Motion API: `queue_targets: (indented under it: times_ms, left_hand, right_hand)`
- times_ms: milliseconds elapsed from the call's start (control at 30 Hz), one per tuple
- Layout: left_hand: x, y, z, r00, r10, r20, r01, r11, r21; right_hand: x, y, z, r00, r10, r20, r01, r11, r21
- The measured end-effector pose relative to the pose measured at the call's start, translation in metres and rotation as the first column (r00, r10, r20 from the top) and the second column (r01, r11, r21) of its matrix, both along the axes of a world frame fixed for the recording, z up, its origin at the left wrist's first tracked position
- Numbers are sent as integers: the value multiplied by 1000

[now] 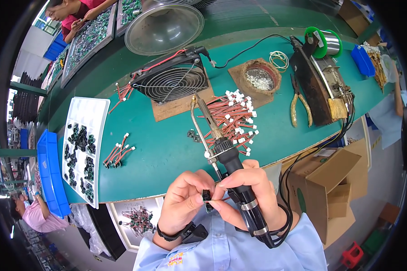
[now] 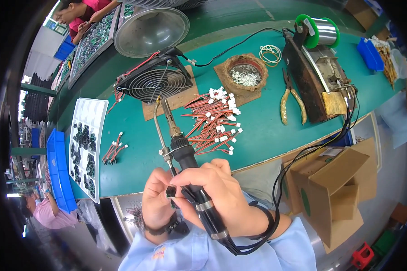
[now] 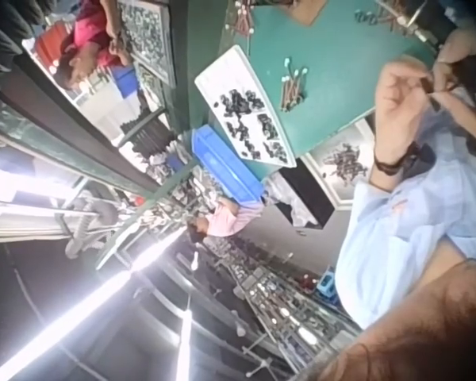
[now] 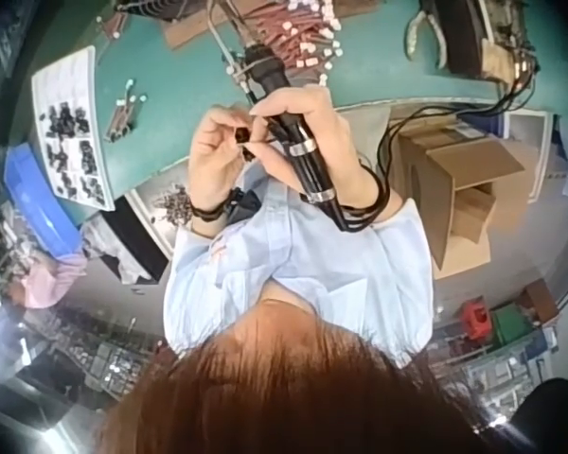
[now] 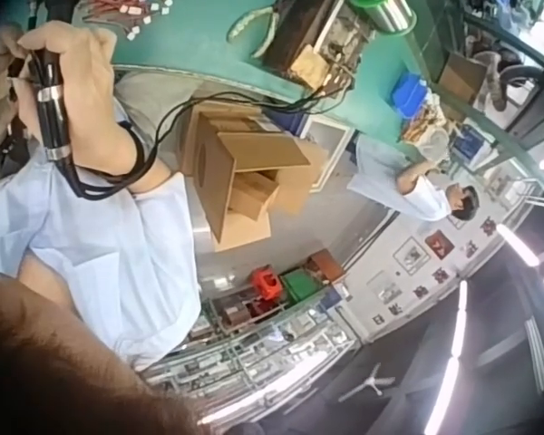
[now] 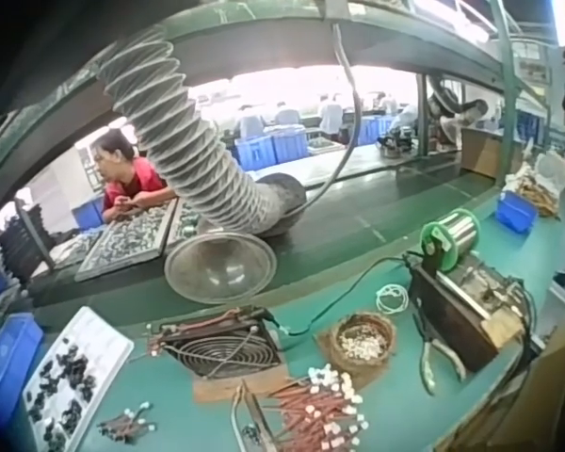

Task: Soldering wires and small connectors onto printed circuit boards at an industrial workstation.

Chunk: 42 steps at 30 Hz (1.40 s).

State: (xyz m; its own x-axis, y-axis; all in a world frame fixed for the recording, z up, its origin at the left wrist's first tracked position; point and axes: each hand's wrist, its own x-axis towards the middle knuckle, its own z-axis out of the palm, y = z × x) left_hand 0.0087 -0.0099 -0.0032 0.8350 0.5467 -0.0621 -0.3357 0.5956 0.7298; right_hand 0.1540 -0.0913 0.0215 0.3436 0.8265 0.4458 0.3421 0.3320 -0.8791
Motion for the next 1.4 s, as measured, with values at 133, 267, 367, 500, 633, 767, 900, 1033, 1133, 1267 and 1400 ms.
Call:
queue_targets:
  times_ms: [133, 267, 367, 500, 633, 767, 900, 1033, 1133, 1267, 1400]
  left_hand:
    - [0, 0, 0, 1000, 0, 2, 0, 1000, -8]
    - [0, 1, 1, 1000, 4, -2, -4, 1000, 3]
    - [0, 2, 2, 1000, -5, -10, 5, 1000, 14]
    - [0, 3, 3, 1000, 0, -28, 2, 999, 53]
    - [1, 2, 4, 999, -20, -26, 22, 998, 60]
    - [0, 3, 5, 999, -26, -35, 28, 998, 54]
    - [0, 2, 5, 998, -53, -19, 54, 998, 34]
    - [2, -1, 6, 1000, -23, -8, 23, 1000, -8]
    - [2, -1, 7, 1000, -20, -24, 20, 1000, 2]
    - [-1, 3, 13, 986, -21, -166, 41, 992, 118]
    - [1, -1, 16, 973, 74, -218, 8, 935, 354]
  right_hand:
    - [2, -1, 1, 1000, 5, -9, -5, 1000, -10]
    - [4, -2, 2, 1000, 18, -12, -18, 1000, -24]
    - [6, -2, 2, 999, 37, -24, -37, 999, -37]
    - [6, -3, -1, 999, 37, -39, -38, 999, -22]
    - [7, -4, 0, 999, 23, -35, -23, 1000, -9]
    - [7, -5, 3, 999, 30, -37, -31, 999, -25]
    - [7, -5, 3, 999, 34, -37, -35, 999, -19]
    - [8, -6, 5, 999, 28, -21, -28, 1000, -10]
    - [9, -6, 4, 1000, 27, -7, -27, 1000, -10]
    - [10, -6, 4, 1000, 12, -16, -12, 1000, -11]
    - [9, -6, 2, 998, -40, -49, 39, 999, -22]
